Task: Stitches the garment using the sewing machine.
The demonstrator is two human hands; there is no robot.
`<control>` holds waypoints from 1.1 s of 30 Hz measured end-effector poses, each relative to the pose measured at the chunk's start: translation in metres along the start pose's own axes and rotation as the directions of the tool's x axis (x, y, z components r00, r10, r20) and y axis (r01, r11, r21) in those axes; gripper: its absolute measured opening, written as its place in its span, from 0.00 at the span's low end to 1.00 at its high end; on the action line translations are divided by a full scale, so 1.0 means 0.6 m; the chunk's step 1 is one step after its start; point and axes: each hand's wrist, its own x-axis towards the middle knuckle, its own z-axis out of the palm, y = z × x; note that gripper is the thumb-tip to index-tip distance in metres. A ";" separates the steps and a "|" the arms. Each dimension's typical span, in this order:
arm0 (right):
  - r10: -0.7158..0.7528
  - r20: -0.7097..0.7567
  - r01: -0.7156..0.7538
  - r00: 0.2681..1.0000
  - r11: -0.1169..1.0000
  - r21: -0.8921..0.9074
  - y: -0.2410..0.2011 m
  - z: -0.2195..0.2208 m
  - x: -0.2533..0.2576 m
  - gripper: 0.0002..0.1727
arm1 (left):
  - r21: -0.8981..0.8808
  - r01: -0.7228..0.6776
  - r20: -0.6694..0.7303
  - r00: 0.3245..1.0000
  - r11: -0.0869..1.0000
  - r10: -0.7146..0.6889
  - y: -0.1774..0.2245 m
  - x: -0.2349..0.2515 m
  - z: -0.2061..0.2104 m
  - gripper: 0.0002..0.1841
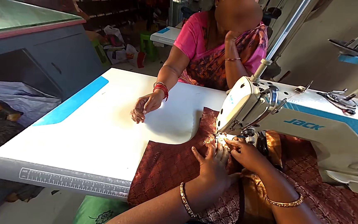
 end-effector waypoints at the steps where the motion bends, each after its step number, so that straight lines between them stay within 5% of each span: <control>1: 0.007 0.003 -0.007 1.000 1.000 -0.001 -0.001 0.000 0.001 0.24 | -0.001 0.002 0.000 1.000 1.000 -0.002 0.000 -0.001 0.000 0.51; 15: 0.018 -0.089 -0.014 0.996 0.999 0.042 -0.001 0.008 0.000 0.20 | -0.004 -0.006 0.004 1.000 1.000 0.006 0.005 0.001 -0.006 0.52; 33: 0.035 -0.037 -0.035 0.999 0.999 0.016 0.006 0.007 0.004 0.21 | 0.006 -0.030 -0.016 0.999 1.000 0.030 0.029 0.011 -0.007 0.51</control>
